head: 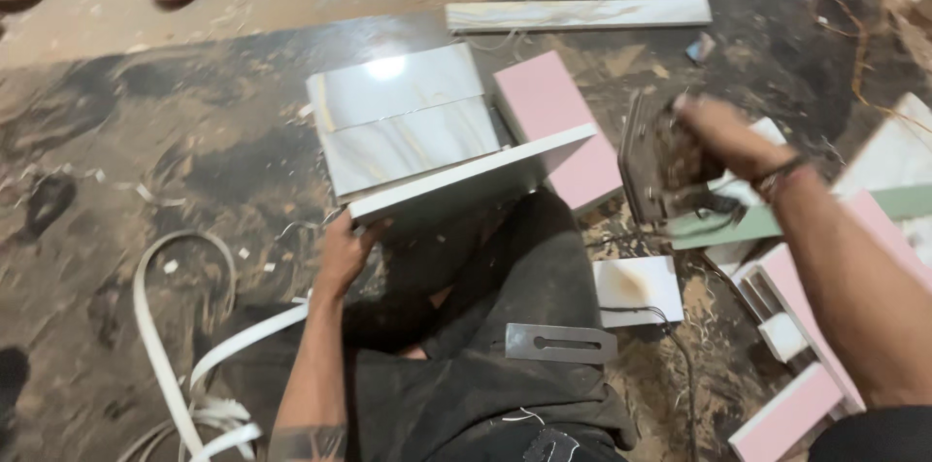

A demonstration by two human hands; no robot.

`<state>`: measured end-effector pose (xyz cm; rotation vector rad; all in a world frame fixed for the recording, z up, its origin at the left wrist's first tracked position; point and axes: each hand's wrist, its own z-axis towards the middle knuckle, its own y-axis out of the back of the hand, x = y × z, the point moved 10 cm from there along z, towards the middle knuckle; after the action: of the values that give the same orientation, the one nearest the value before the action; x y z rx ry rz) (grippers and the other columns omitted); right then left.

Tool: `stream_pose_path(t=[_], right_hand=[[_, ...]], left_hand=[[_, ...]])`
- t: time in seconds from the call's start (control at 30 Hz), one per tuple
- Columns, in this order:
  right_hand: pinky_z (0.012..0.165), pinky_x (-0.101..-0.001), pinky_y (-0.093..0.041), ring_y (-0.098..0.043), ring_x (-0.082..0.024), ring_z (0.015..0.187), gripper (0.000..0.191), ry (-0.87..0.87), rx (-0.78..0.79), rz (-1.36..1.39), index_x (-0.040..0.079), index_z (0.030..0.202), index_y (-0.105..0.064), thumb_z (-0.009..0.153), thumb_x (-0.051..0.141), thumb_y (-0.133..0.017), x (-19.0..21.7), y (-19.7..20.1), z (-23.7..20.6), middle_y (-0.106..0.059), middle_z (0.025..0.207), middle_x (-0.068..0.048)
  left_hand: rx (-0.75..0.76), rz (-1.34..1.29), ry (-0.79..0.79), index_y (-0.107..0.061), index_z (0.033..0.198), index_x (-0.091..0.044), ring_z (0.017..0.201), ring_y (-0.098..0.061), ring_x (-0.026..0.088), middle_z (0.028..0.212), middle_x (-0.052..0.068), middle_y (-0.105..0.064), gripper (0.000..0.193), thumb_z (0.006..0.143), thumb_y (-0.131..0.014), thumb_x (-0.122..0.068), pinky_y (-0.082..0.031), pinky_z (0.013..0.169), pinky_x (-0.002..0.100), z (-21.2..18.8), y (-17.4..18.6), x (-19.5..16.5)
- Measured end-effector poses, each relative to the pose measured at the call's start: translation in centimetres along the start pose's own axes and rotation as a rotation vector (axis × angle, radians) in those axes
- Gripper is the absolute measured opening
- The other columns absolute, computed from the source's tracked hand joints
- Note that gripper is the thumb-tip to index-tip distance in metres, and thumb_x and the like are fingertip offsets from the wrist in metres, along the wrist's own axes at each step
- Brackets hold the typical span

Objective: The person sits on the floor and uses a handheld edge banding machine to bond white edge banding tape onto the edges of wood panels, then uses a small hand trimmer to trim the excess tape flush along the edges of green and pink panels, working on one panel at a time on their lap.

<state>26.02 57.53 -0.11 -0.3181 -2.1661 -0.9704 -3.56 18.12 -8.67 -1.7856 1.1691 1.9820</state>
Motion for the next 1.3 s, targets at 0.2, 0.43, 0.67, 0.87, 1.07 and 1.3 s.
stream_pose_path(t=[0.2,0.43,0.67,0.87,1.07,1.3], right_hand=[[0.066,-0.0312,-0.054,-0.066,-0.014,0.074,0.055,-0.308,0.399,-0.449,0.016,0.135,-0.059,0.093,0.05,-0.06,-21.3,-4.3,-11.0,-0.07,0.087,0.0],[0.056,-0.0358,-0.043,-0.051,-0.016,0.061,0.066,-0.703,0.621,-0.14,0.013,0.144,-0.057,0.093,0.053,-0.062,-34.6,-7.0,-25.0,-0.054,0.075,-0.007],[0.072,-0.0266,-0.046,-0.055,-0.003,0.091,0.06,-0.217,0.179,-0.069,0.004,0.141,-0.051,0.107,0.053,-0.058,-33.5,-8.1,-16.7,-0.053,0.109,0.009],[0.058,-0.0341,-0.044,-0.053,-0.015,0.064,0.047,-0.32,0.011,0.202,0.005,0.121,-0.064,0.102,0.048,-0.056,-32.3,-9.8,-7.6,-0.059,0.078,-0.003],[0.083,-0.0466,-0.051,-0.065,-0.033,0.093,0.053,-0.231,-0.004,-0.444,0.006,0.115,-0.07,0.1,0.056,-0.063,-27.5,-8.3,-3.2,-0.07,0.097,-0.014],[0.092,-0.0456,-0.051,-0.066,-0.038,0.109,0.034,0.778,-0.328,-0.324,0.006,0.12,-0.068,0.109,0.036,-0.058,-1.0,-5.3,-2.8,-0.071,0.116,-0.016]], left_hand=[[-0.058,-0.238,-0.301,-0.058,0.136,-0.01,0.119,-0.064,0.016,0.126,0.007,-0.068,0.058,0.083,-0.082,-0.007,-0.052,0.103,0.032,-2.1,1.7,-1.6],[-0.067,0.036,-0.246,-0.067,0.128,0.0,0.116,-0.069,0.017,0.119,0.013,-0.073,0.033,0.097,-0.081,-0.004,-0.054,0.102,0.03,-4.0,3.5,1.9],[-0.019,-0.069,-0.212,-0.065,0.128,0.007,0.112,-0.071,0.018,0.122,0.016,-0.072,0.021,0.109,-0.074,0.004,-0.059,0.099,0.028,-4.3,4.0,3.4],[-0.026,-0.144,-0.168,-0.063,0.127,0.006,0.115,-0.07,0.018,0.123,0.015,-0.071,0.022,0.107,-0.073,0.005,-0.058,0.102,0.03,-3.9,4.8,4.1],[-0.018,-0.258,-0.082,-0.063,0.129,0.001,0.116,-0.069,0.016,0.128,0.012,-0.071,0.029,0.101,-0.07,0.005,-0.057,0.099,0.028,-3.7,4.5,4.7],[0.004,-0.269,-0.052,-0.063,0.126,-0.006,0.116,-0.065,0.014,0.122,0.004,-0.069,0.037,0.09,-0.072,-0.001,-0.056,0.095,0.029,-3.1,2.2,3.1]])
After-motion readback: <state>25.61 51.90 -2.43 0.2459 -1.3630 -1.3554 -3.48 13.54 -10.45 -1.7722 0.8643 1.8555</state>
